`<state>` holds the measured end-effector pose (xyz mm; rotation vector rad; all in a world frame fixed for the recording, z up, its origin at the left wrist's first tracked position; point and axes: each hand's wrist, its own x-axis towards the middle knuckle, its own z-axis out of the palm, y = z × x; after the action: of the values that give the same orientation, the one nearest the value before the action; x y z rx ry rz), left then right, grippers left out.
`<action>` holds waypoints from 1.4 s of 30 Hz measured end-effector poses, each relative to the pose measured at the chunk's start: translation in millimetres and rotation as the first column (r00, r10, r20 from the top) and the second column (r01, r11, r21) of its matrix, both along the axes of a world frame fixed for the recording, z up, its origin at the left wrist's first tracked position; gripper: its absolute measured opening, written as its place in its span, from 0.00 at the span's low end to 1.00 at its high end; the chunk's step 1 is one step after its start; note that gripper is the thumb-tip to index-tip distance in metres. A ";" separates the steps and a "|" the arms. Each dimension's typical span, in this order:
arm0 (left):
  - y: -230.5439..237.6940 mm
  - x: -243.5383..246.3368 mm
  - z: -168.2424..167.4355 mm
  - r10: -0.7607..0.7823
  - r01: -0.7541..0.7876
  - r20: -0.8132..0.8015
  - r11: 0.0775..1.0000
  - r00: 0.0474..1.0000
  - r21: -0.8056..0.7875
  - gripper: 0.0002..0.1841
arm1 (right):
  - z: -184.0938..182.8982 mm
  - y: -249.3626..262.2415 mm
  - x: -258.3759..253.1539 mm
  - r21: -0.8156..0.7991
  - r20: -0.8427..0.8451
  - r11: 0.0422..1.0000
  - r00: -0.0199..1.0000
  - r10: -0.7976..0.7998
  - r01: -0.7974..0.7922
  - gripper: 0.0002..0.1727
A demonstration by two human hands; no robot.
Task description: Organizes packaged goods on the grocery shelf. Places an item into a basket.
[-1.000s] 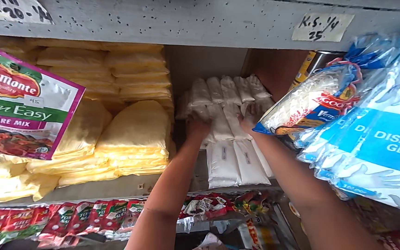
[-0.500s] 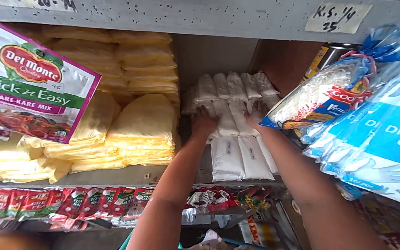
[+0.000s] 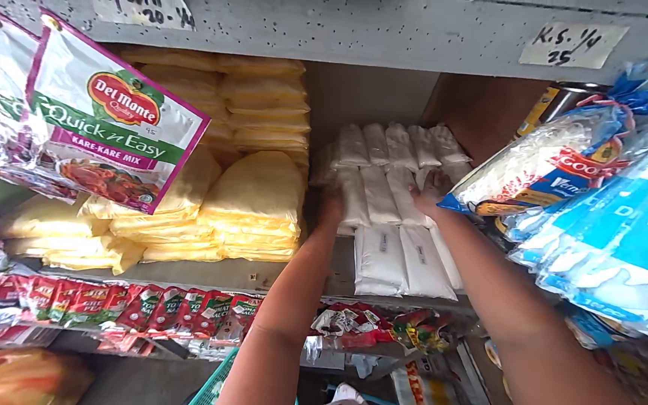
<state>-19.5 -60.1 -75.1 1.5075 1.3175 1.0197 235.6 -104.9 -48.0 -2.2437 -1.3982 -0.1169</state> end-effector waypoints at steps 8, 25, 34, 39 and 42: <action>30.6 1.7 -4.2 0.132 -0.135 -0.071 0.990 0.989 -0.047 0.32 | 40.3 -28.9 -44.4 -0.149 0.100 0.989 0.995 0.013 0.002 0.43; 89.5 48.0 75.9 0.065 -0.062 -0.069 0.997 0.996 0.041 0.30 | -2.1 11.0 19.6 -0.189 0.188 0.981 0.982 -0.006 0.042 0.50; 112.9 62.2 80.7 0.053 -0.066 -0.173 0.995 0.983 -0.070 0.35 | 18.3 -8.9 -8.4 -0.182 0.220 0.983 0.976 0.010 0.031 0.48; 138.7 53.9 59.3 0.087 -0.069 -0.260 0.995 0.962 0.075 0.27 | 39.5 -21.7 -33.4 -0.220 0.138 0.975 0.990 0.011 0.020 0.45; 154.6 43.6 36.2 0.042 -0.012 -0.225 0.991 0.973 0.134 0.26 | 45.4 -24.9 -39.3 -0.236 0.111 0.972 0.994 0.013 0.014 0.44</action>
<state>24.2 94.5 -38.9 1.7527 1.4564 0.9899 196.3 -129.8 -2.6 -2.4648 -1.5415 -0.0813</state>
